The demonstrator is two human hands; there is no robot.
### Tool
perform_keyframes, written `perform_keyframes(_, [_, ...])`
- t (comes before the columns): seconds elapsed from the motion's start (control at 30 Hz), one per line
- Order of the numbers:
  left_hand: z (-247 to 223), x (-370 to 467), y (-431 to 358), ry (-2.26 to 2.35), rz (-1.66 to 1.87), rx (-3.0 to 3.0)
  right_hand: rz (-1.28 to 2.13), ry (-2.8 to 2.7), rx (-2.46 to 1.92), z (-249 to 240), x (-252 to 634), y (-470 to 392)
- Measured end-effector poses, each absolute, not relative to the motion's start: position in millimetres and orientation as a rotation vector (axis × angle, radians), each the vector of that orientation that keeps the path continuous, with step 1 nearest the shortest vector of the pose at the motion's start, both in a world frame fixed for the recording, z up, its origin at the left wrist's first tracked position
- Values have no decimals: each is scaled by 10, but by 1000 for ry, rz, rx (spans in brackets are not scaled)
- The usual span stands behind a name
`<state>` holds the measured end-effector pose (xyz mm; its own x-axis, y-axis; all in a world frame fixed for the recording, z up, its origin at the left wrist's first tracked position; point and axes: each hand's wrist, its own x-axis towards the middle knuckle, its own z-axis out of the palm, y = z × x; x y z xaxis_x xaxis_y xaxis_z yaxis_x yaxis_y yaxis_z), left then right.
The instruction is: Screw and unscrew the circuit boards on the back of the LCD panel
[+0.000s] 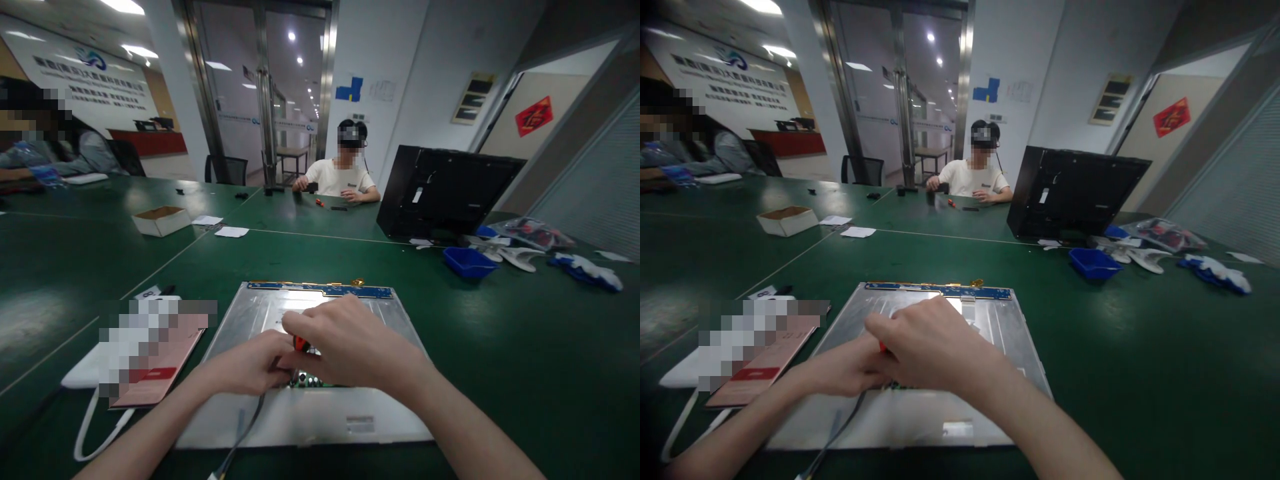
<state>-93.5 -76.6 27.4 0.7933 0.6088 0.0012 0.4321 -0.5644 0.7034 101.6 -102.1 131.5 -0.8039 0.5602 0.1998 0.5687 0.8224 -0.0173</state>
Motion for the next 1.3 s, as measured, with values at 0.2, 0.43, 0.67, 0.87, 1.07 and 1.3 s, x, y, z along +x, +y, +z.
perform_keyframes(0.2, [221,-967,-771,754,339,2264,20,-2818,-856,1354,1041,-1018])
perform_keyframes(0.43, [166,-981,-755,744,321,2281,-60,-2810,-875,1320,1001,-1016])
perform_keyframes(0.67, [232,-990,-761,774,315,2255,43,-2844,-830,1368,1060,-1032])
perform_keyframes(0.87, [153,-1006,-738,721,328,2235,5,-2826,-854,1337,1014,-1020])
perform_keyframes(1.07, [169,-1004,-733,738,336,2216,50,-2870,-859,1365,1048,-1033])
perform_keyframes(1.3, [182,-996,-743,770,329,2172,50,-2836,-881,1363,1032,-1024])
